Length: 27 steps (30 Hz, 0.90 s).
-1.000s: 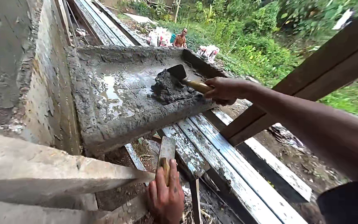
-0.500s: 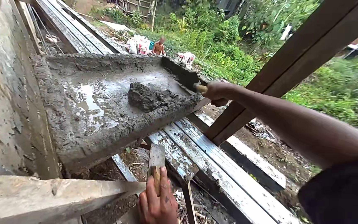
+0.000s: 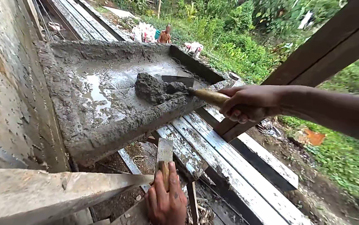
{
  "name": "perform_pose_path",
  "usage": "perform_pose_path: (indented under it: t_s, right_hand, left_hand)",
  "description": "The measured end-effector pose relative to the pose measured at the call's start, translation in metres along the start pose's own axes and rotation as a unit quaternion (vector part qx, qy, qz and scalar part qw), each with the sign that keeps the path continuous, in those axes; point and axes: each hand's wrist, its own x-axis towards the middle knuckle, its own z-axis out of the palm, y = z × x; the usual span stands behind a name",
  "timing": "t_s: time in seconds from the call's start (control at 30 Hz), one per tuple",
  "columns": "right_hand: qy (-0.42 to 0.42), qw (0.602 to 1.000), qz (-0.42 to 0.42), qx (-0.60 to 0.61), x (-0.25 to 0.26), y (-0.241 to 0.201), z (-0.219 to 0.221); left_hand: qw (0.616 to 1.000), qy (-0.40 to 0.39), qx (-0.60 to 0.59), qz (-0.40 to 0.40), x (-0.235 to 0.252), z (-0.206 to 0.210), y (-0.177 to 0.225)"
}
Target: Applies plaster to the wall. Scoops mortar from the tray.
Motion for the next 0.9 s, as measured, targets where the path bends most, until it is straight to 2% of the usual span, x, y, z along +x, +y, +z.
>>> perform_pose_path:
  t_s: [0.13, 0.23, 0.33, 0.47, 0.53, 0.57, 0.67, 0.83, 0.9]
  right_hand:
    - [-0.09, 0.987, -0.043, 0.129, -0.003, -0.008, 0.036]
    - [-0.163, 0.951, -0.054, 0.259, 0.011, -0.019, 0.064]
    - [-0.258, 0.872, -0.07, 0.41, 0.031, -0.027, 0.08]
    - [-0.373, 0.707, -0.052, 0.599, 0.042, -0.025, 0.068]
    - [-0.389, 0.673, -0.051, 0.627, 0.033, -0.022, 0.058]
    - [-0.387, 0.671, -0.058, 0.63, 0.025, -0.02, 0.054]
    - [-0.372, 0.705, -0.105, 0.595, -0.004, -0.012, 0.037]
    - [-0.414, 0.709, -0.182, 0.542, -0.061, 0.016, 0.004]
    - [-0.408, 0.722, -0.216, 0.516, -0.087, 0.037, -0.001]
  left_hand:
    - [1.0, -0.005, 0.001, 0.003, 0.0, 0.0, 0.0]
    - [1.0, -0.002, 0.009, 0.014, 0.0, 0.001, -0.002]
    - [1.0, 0.01, -0.001, 0.014, 0.0, 0.003, -0.002]
    - [1.0, 0.013, -0.001, 0.011, 0.001, 0.004, -0.003]
    - [1.0, 0.014, 0.0, 0.009, 0.001, 0.005, -0.003]
    - [1.0, 0.016, 0.003, 0.01, 0.001, 0.005, -0.002]
    - [1.0, 0.013, 0.013, 0.016, 0.0, 0.004, 0.0]
    - [0.999, 0.013, 0.03, 0.019, -0.001, 0.004, 0.003]
    - [1.0, 0.015, 0.018, 0.016, -0.002, 0.004, 0.004]
